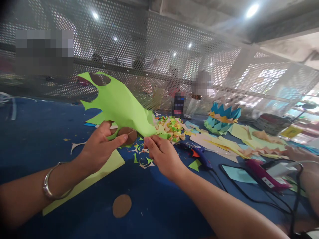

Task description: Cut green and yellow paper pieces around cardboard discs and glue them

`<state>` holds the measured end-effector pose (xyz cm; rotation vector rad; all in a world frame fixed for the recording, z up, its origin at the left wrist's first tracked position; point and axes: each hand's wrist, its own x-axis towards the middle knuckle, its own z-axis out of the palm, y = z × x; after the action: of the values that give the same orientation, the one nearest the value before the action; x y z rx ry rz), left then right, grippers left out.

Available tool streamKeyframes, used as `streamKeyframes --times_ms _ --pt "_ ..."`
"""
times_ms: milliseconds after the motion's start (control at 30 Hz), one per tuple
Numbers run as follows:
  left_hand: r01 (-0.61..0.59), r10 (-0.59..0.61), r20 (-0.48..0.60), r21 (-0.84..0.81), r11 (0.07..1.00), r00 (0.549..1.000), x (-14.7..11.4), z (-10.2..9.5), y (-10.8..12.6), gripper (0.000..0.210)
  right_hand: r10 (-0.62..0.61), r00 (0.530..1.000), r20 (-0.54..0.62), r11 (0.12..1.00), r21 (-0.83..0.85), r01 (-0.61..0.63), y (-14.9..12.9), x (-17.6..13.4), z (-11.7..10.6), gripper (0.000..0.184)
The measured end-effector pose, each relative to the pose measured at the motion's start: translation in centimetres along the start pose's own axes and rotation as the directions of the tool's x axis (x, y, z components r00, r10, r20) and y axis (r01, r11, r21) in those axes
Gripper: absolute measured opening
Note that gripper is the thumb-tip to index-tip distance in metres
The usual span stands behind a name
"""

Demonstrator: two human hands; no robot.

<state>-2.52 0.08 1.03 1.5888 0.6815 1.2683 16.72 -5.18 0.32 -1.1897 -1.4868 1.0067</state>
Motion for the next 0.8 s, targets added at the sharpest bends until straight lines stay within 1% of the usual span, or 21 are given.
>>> streamKeyframes --times_ms 233,367,567,800 --pt "0.01 -0.008 0.063 -0.035 0.999 0.998 0.05 -0.26 0.02 0.058 -0.036 0.999 0.006 0.993 -0.116 0.037 -0.09 -0.03 -0.36 0.041" --pt "0.006 -0.005 0.076 -0.009 1.0 0.997 0.09 -0.29 0.31 0.062 -0.063 0.998 0.018 0.984 -0.163 0.065 0.03 -0.01 -0.65 0.042" --pt "0.018 -0.021 0.062 0.047 0.999 0.998 0.09 -0.31 0.59 0.057 -0.088 0.996 0.019 0.979 -0.184 0.09 0.23 0.06 -0.79 0.042" --pt "0.028 -0.03 0.089 0.025 0.999 0.996 0.2 -0.41 0.6 0.041 -0.083 0.996 0.032 0.983 -0.164 0.087 -0.01 -0.06 -0.86 0.042"
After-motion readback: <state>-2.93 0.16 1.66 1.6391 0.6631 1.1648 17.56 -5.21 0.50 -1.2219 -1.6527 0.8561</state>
